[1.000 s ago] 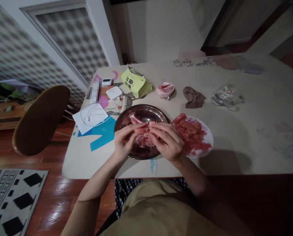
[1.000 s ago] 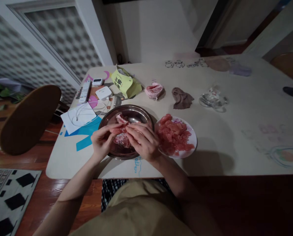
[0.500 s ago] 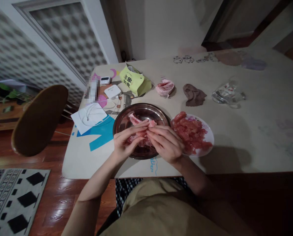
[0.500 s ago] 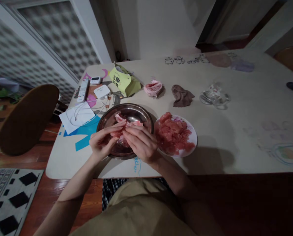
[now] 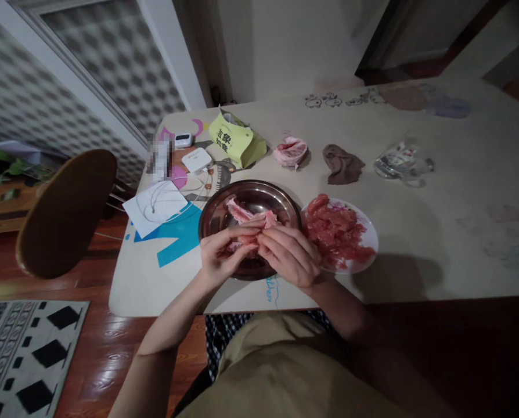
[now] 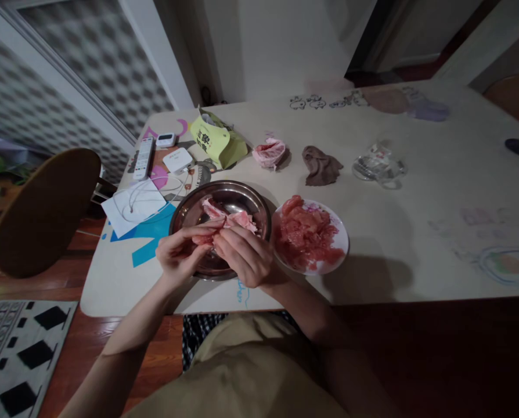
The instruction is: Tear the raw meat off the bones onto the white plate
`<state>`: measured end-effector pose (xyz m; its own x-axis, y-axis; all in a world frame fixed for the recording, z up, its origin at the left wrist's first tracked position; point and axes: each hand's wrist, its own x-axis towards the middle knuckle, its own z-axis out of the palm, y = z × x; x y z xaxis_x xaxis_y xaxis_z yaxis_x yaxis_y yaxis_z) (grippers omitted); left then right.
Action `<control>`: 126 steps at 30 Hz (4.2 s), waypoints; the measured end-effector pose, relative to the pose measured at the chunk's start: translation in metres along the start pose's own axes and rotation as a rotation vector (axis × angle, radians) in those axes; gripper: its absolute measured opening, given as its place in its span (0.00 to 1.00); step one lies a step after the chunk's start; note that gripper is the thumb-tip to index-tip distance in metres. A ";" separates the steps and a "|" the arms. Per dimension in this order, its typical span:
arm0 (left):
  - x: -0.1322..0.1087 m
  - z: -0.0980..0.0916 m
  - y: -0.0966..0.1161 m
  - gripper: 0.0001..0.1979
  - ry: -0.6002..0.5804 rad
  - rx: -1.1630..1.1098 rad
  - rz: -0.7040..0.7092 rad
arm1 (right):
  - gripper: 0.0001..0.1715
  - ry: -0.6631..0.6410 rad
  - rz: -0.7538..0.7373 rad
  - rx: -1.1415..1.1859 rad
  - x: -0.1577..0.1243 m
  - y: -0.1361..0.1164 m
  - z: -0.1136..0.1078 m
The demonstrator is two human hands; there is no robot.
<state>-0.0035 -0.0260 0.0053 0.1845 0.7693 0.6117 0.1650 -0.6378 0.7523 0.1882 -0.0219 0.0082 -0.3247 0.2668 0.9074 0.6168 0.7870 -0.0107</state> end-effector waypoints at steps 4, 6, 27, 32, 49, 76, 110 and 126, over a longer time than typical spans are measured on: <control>0.003 0.001 0.002 0.13 -0.011 0.013 0.024 | 0.10 0.011 0.064 0.002 0.001 -0.002 0.003; 0.004 0.001 0.003 0.13 -0.019 0.013 0.037 | 0.12 0.022 0.082 0.020 0.002 -0.002 0.003; 0.002 0.005 0.001 0.22 -0.015 0.063 0.187 | 0.12 0.042 0.139 0.175 0.005 0.000 0.002; 0.001 0.004 -0.001 0.22 -0.032 0.051 0.193 | 0.12 0.046 0.180 0.289 0.006 0.002 0.004; -0.002 0.004 0.000 0.13 -0.020 0.021 0.136 | 0.05 0.045 0.074 0.106 0.005 0.002 0.006; -0.010 0.010 0.001 0.06 0.070 -0.141 0.041 | 0.03 0.066 0.161 0.255 0.008 -0.003 0.004; -0.003 0.010 0.000 0.23 -0.010 0.014 0.191 | 0.06 0.003 0.121 0.127 0.007 -0.003 0.011; -0.007 0.012 0.003 0.18 0.038 -0.097 0.148 | 0.03 0.044 0.208 0.267 0.013 -0.006 0.009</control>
<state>0.0077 -0.0333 0.0004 0.1628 0.6690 0.7252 0.0444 -0.7393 0.6720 0.1740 -0.0177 0.0165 -0.1772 0.4170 0.8915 0.4548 0.8380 -0.3016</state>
